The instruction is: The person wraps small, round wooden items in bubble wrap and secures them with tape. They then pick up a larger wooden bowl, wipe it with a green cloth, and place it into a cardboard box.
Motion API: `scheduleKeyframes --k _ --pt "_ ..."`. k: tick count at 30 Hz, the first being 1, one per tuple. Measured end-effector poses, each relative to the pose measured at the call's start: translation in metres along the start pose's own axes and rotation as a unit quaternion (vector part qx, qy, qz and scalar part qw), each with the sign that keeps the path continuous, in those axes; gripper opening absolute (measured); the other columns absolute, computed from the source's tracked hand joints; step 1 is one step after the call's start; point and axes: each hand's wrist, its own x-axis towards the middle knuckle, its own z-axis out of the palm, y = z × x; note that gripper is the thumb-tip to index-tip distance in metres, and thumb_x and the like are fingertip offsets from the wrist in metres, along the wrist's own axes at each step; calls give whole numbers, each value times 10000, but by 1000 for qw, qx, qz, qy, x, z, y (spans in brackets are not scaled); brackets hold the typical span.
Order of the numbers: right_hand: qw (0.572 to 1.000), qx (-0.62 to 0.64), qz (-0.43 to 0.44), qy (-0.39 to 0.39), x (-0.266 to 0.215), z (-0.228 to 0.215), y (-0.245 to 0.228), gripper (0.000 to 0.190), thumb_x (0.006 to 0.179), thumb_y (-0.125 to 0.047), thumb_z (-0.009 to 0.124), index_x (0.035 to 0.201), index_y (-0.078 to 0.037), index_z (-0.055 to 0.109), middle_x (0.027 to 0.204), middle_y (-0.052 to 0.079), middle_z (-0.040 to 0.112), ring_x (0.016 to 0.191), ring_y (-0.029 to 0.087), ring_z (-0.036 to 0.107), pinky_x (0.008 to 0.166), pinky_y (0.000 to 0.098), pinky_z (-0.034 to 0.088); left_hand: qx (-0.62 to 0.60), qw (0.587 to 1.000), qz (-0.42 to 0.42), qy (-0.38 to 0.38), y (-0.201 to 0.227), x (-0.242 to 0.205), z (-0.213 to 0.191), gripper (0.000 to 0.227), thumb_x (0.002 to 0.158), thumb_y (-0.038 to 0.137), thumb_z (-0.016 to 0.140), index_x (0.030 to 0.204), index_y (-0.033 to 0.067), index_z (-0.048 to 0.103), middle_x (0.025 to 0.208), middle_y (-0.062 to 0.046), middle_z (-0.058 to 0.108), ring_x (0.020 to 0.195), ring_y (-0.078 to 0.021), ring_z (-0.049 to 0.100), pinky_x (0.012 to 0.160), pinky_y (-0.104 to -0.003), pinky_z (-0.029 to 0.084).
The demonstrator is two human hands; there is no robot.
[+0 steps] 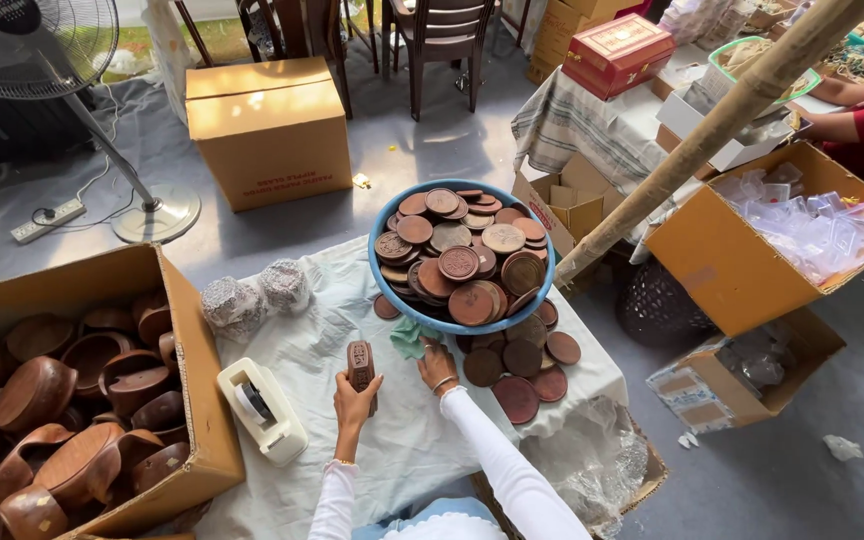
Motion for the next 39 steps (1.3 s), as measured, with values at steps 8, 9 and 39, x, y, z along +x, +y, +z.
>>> scheduleKeyframes --k 8,9,39 --pt "978 -127 94 -137 45 8 -27 873 849 -439 757 1573 -246 308 1599 78 324 1448 356 355 1026 508 460 -5 1000 -19 10 -42 -3 -13 680 729 382 870 1193 23 526 1043 -191 758 935 -311 757 848 -411 575" --pt "978 -132 99 -129 47 13 -25 853 869 -424 750 1580 -270 303 1577 106 325 1428 369 337 1013 529 456 -6 1000 -5 -3 -41 -6 -15 702 726 368 860 1225 35 496 1052 -198 753 944 -322 755 847 -420 573" --pt "947 206 -243 -49 -4 -60 -198 410 933 -282 670 1297 -102 614 1396 132 648 1392 387 479 1139 550 211 71 984 108 -124 -124 46 -15 472 851 315 725 1259 99 625 1045 -225 778 991 -404 757 787 -473 589"
